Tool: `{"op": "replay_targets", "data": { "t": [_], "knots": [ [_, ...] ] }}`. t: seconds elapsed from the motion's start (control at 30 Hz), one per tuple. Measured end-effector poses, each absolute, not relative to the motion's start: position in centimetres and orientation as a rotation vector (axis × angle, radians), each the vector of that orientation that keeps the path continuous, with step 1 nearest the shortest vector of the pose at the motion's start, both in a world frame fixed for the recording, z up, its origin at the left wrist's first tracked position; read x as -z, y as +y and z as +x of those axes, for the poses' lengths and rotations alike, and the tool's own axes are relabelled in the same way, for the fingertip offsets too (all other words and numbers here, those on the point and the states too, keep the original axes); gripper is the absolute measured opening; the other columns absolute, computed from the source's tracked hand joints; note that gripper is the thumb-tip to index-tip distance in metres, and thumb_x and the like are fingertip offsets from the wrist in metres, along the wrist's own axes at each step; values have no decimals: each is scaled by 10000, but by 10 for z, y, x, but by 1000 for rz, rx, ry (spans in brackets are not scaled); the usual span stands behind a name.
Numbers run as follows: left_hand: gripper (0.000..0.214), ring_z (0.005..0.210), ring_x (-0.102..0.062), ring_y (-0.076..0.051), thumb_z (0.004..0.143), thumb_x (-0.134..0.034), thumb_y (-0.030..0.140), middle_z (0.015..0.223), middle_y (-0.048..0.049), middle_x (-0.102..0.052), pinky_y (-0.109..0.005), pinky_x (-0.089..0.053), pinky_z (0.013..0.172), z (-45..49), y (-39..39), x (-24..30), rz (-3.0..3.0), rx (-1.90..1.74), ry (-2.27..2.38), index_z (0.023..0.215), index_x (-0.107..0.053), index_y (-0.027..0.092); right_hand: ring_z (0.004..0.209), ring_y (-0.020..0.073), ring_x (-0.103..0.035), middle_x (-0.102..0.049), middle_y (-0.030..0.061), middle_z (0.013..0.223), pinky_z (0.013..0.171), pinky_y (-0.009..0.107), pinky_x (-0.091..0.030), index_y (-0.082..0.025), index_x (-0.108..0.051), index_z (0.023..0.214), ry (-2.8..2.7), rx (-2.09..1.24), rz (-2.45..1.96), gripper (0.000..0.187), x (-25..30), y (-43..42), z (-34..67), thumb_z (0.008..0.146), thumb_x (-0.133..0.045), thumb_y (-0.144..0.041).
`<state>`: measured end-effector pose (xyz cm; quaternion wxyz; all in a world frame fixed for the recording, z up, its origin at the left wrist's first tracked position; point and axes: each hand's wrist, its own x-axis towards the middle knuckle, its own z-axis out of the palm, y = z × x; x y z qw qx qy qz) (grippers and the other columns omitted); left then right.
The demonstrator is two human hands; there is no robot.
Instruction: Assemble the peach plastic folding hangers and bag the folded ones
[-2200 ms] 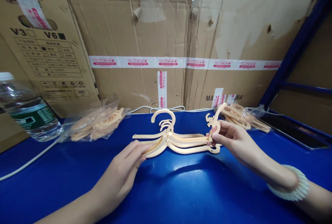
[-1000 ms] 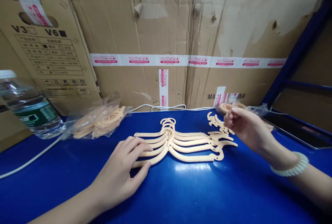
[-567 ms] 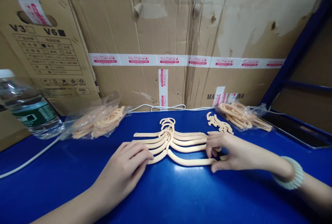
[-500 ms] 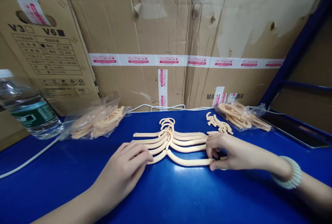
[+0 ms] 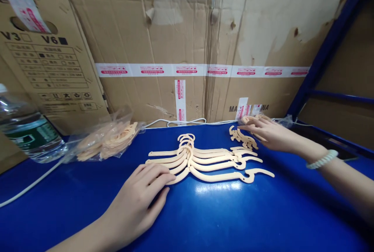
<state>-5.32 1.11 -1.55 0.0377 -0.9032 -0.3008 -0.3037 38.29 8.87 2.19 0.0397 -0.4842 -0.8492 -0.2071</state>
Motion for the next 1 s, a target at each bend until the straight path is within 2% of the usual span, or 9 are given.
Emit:
{"op": "replay_targets", "data": {
  "t": [0.07, 0.13, 0.23, 0.33, 0.43, 0.67, 0.8, 0.87, 1.0],
  "knots": [
    [289, 971, -608, -225, 926, -431, 80, 1046, -71, -667, -360, -458, 828, -53, 10, 15, -2781, 945, -927, 1090, -623, 222, 1307, 375, -423, -535, 121, 1366, 1048, 585, -362, -296, -480, 1422, -2724, 677, -1436, 809, -19, 94, 374, 689, -473, 45],
    [280, 968, -603, -223, 924, -438, 78, 1042, -67, -662, -356, -455, 826, -53, 10, 15, -2792, 939, -915, 1087, -615, 222, 1292, 368, -444, -561, 112, 1336, 1052, 573, -362, -310, -471, 1429, -2836, 546, -1442, 847, -21, 99, 361, 672, -472, 71],
    [269, 953, -598, -216, 926, -437, 74, 1031, -63, -656, -348, -452, 823, -53, 11, 14, -2805, 927, -902, 1080, -602, 221, 1208, 302, -545, -586, 102, 1321, 1004, 424, -448, -269, -519, 1392, -2919, 222, -1522, 812, -31, 112, 341, 665, -487, 92],
    [272, 953, -593, -217, 927, -434, 73, 1035, -69, -649, -354, -449, 831, -53, 12, 14, -2817, 904, -906, 1090, -590, 224, 1114, 267, -621, -642, 95, 1257, 908, 319, -503, -223, -594, 1312, -2931, 96, -1586, 677, -42, 133, 324, 691, -561, 45],
    [279, 964, -592, -220, 918, -436, 65, 1038, -71, -648, -355, -447, 827, -54, 12, 12, -2830, 878, -919, 1090, -586, 224, 1052, 293, -654, -684, 128, 1175, 850, 333, -517, -169, -634, 1255, -2887, 63, -1679, 540, -47, 158, 308, 732, -626, -36],
    [243, 981, -596, -230, 914, -431, 81, 1049, -79, -654, -362, -459, 823, -54, 11, 12, -2827, 847, -978, 1042, -599, 203, 1009, 255, -665, -677, 136, 1141, 854, 349, -526, -126, -610, 1225, -2742, 57, -1768, 483, -46, 177, 287, 756, -703, -58],
    [259, 1058, -592, -256, 935, -433, 160, 1141, -105, -654, -407, -477, 892, -56, 14, 15, -2789, 810, -1035, 1131, -596, 198, 1078, 327, -634, -613, 242, 1189, 908, 406, -503, -58, -555, 1275, -2583, 183, -1730, 397, -43, 143, 281, 882, -562, -114],
    [311, 1154, -570, -283, 944, -450, 236, 1249, -119, -631, -450, -463, 973, -58, 17, 16, -2749, 743, -1114, 1227, -570, 193, 1161, 328, -589, -595, 238, 1233, 966, 427, -480, -57, -514, 1319, -2557, 202, -1644, 398, -39, 111, 274, 969, -458, -239],
    [505, 1337, -459, -337, 946, -460, 381, 1460, -153, -495, -526, -369, 1104, -56, 21, 18, -2685, 549, -1243, 1388, -475, 137, 1398, 325, -349, -361, 230, 1508, 1123, 478, -357, -25, -287, 1495, -2580, 142, -1459, 643, -22, 45, 252, 1011, -309, -448]
  ]
}}
